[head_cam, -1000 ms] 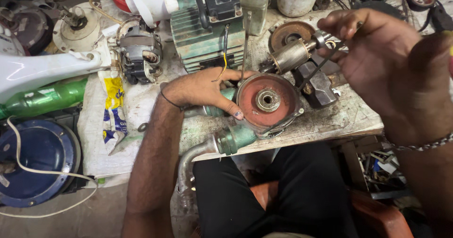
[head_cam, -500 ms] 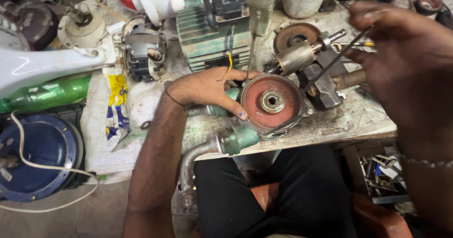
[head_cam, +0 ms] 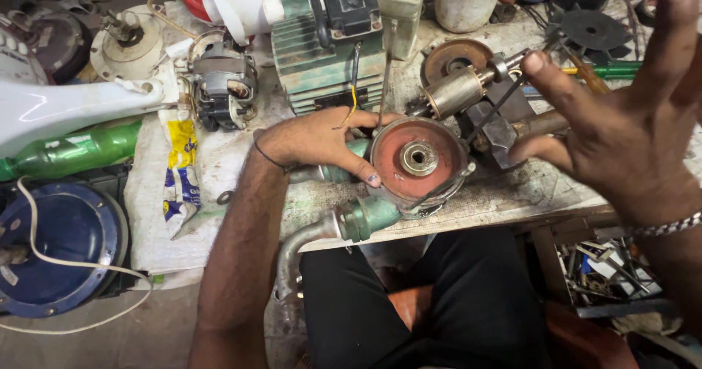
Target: The person applies grease from a tube to the central bearing area of a motor component and spreads it with a metal rod. The person holds the motor housing steady with one hand while working on the bearing with the other.
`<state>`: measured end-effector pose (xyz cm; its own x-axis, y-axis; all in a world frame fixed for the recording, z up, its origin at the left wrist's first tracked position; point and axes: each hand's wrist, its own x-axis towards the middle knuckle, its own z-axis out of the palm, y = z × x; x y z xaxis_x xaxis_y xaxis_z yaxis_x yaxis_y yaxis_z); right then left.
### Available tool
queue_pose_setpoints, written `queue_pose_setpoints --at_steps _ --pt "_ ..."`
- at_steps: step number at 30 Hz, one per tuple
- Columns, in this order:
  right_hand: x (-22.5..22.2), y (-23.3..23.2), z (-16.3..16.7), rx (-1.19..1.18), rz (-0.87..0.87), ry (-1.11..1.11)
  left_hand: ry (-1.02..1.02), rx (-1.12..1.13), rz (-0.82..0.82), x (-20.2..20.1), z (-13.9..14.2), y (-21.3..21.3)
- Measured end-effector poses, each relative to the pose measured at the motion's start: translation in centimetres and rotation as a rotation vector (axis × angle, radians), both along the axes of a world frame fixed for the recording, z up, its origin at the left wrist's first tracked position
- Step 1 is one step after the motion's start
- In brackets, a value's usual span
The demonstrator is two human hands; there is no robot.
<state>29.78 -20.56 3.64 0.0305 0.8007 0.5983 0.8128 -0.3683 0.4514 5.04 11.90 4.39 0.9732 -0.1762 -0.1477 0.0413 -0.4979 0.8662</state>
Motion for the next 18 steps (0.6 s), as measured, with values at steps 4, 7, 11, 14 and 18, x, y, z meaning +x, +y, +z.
queue_pose_setpoints --at_steps 4,7,11,14,18 --pt "1.4 0.3 0.8 -0.029 0.01 0.189 -0.063 -0.012 -0.045 0.3 -0.4 0.1" --pt "1.3 0.3 1.8 -0.081 0.033 0.126 -0.032 -0.087 -0.019 0.2 -0.4 -0.1" --pt "0.9 1.6 2.6 -0.007 0.223 -0.124 0.11 0.033 0.082 0.0 0.3 -0.5" --pt "0.3 1.1 2.8 -0.04 0.194 0.182 0.14 -0.012 0.087 -0.2 0.7 -0.7" --pt "-0.1 0.2 2.5 -0.018 0.124 0.212 0.072 -0.011 0.047 0.0 0.5 -0.6"
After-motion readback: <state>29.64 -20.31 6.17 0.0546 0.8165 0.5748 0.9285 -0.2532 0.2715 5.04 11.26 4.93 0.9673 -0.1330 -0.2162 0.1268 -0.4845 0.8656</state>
